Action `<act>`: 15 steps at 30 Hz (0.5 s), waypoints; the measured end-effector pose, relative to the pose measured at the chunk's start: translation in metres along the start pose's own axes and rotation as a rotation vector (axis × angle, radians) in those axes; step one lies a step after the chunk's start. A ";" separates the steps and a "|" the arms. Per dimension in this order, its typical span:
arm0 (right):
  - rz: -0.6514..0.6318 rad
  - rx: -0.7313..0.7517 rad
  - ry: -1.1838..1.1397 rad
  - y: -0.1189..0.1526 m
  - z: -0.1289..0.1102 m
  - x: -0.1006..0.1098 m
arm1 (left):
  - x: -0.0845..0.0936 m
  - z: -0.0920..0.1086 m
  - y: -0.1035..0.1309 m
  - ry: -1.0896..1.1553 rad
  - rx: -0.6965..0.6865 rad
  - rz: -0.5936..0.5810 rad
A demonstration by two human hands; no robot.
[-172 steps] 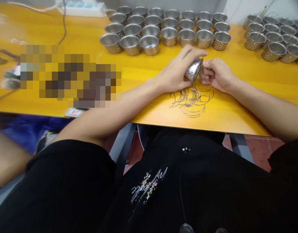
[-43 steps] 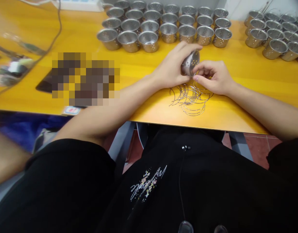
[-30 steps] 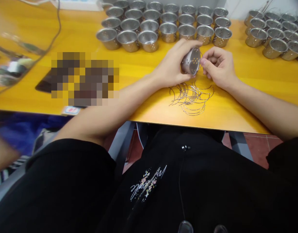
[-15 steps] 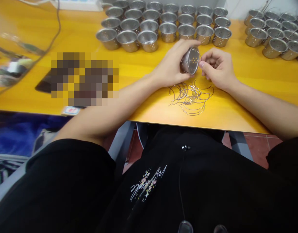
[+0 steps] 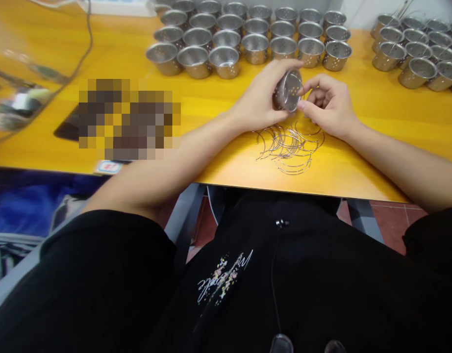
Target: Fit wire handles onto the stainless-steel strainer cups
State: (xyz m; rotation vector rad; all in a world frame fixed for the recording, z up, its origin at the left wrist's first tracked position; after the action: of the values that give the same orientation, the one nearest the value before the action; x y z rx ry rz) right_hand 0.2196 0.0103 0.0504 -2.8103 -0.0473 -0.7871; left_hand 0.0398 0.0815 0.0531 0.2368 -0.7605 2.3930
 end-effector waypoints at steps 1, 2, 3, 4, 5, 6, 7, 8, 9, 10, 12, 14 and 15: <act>0.000 0.016 -0.010 0.000 -0.001 0.000 | -0.001 0.000 0.000 -0.002 -0.002 -0.014; 0.006 0.034 -0.019 0.001 -0.003 0.001 | -0.001 0.001 0.000 -0.012 -0.006 -0.021; 0.022 0.054 -0.022 0.002 -0.005 0.003 | -0.001 0.001 0.001 -0.032 -0.014 -0.019; 0.045 0.075 -0.021 0.002 -0.007 0.006 | 0.000 0.002 0.001 -0.057 -0.023 -0.009; 0.066 0.098 -0.016 0.003 -0.010 0.009 | 0.001 0.003 0.002 -0.082 -0.029 0.005; 0.088 0.125 -0.011 0.005 -0.013 0.012 | 0.002 0.002 0.003 -0.099 -0.028 0.017; 0.101 0.155 -0.010 0.006 -0.016 0.014 | 0.002 0.001 0.004 -0.101 -0.019 0.029; 0.110 0.188 -0.014 0.006 -0.019 0.016 | 0.003 -0.001 0.004 -0.088 -0.003 0.041; 0.115 0.218 -0.021 0.007 -0.021 0.017 | 0.003 -0.004 0.005 -0.063 0.018 0.053; 0.119 0.237 -0.025 0.007 -0.022 0.018 | 0.002 -0.008 0.005 -0.027 0.038 0.062; 0.138 0.235 -0.022 0.006 -0.019 0.020 | -0.001 -0.014 0.002 0.067 0.063 0.052; 0.132 0.231 -0.026 0.005 -0.016 0.019 | -0.006 -0.018 -0.002 0.196 0.062 -0.001; 0.110 0.246 -0.035 0.005 -0.016 0.016 | -0.008 -0.020 -0.004 0.275 0.054 -0.026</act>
State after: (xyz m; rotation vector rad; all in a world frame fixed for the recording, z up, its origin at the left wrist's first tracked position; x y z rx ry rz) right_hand 0.2254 0.0014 0.0713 -2.5702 0.0047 -0.6584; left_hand 0.0488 0.0910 0.0357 -0.0598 -0.5619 2.3588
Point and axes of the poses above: each hand's wrist, its own y-axis away from the middle knuckle, its own x-axis out of the back of the hand, z = x × y, the point moved 10 cm from there along -y, towards the middle knuckle, and after that the axes turned 2 degrees about y, right-handed, at the moved point
